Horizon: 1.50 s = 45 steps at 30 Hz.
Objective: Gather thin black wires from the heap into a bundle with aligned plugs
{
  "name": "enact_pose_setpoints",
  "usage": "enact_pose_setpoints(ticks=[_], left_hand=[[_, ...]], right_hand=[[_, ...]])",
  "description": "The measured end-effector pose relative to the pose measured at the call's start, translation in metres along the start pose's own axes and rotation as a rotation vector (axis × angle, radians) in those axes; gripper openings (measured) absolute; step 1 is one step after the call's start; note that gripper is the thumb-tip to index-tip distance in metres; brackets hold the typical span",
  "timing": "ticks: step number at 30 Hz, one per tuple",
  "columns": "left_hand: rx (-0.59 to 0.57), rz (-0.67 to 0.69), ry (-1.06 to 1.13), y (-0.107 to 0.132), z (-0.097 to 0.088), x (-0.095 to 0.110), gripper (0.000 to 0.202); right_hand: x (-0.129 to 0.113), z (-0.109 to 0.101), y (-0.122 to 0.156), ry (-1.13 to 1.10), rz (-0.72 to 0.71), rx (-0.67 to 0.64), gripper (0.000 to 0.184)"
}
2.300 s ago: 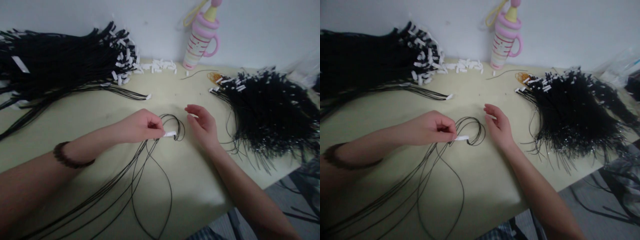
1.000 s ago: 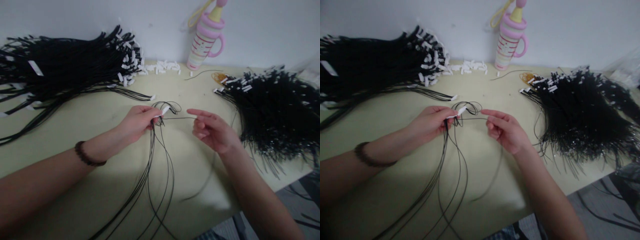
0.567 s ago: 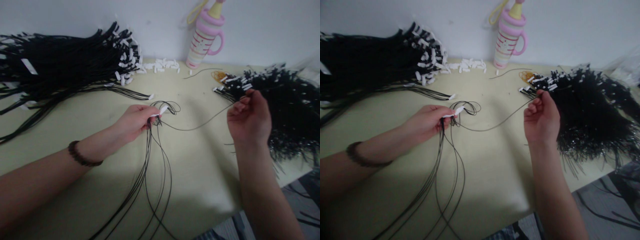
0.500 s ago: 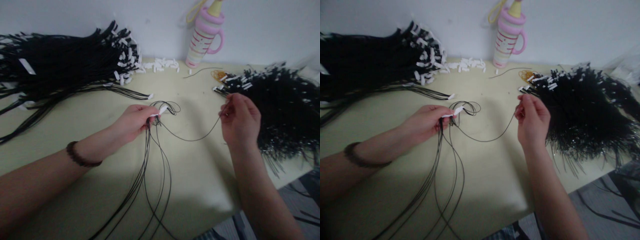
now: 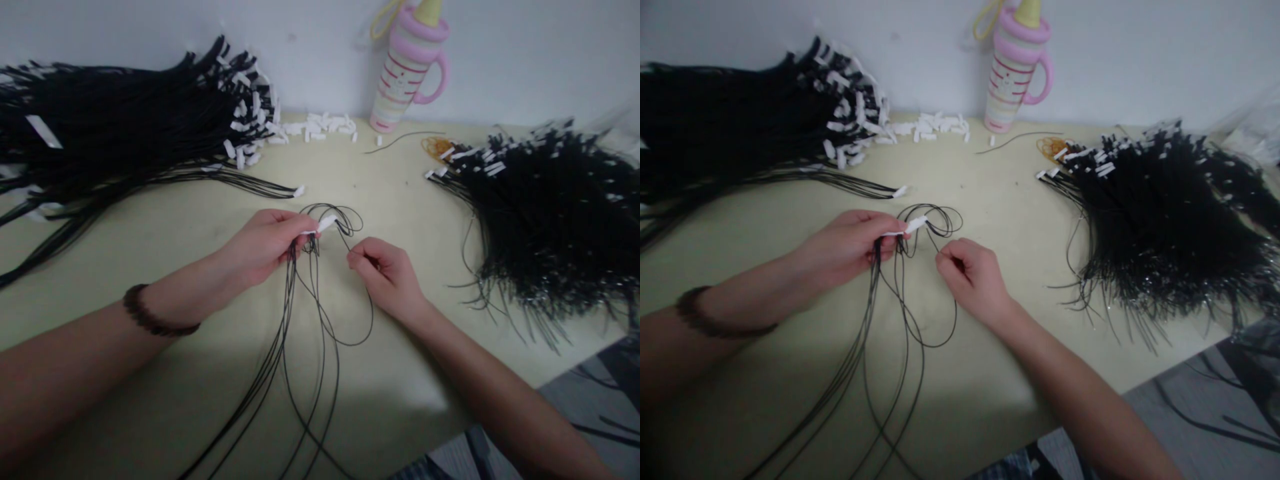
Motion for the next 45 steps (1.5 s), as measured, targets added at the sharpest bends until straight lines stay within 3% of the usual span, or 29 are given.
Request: enact_pose_setpoints(ticks=[10, 18, 27, 39, 45], left_hand=[[0.016, -0.005, -0.029, 0.0, 0.0, 0.0, 0.019], [0.0, 0.029, -0.046, 0.002, 0.001, -0.001, 0.02], [0.031, 0.06, -0.07, 0.004, 0.002, -0.001, 0.015], [0.03, 0.097, -0.133, 0.005, 0.002, -0.002, 0.023], [0.0, 0.121, -0.136, 0.006, 0.002, -0.002, 0.019]], right_hand=[[0.002, 0.002, -0.001, 0.011, 0.013, -0.034, 0.019], [0.005, 0.002, -0.003, -0.079, 0.127, -0.095, 0.019], [0.002, 0.001, -0.003, -0.059, 0.159, -0.139, 0.021], [-0.007, -0.004, -0.009, -0.179, 0.341, -0.254, 0.025], [-0.003, -0.002, -0.005, -0.133, 0.274, -0.239, 0.025]])
Point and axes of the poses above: each hand's wrist, its own y-axis away from the middle knuckle, its own z-axis out of the palm, x = y × z, the point moved 3 cm from there along -y, towards the middle knuckle, and after that the axes turned 13 degrees about x, right-handed, at the moved point
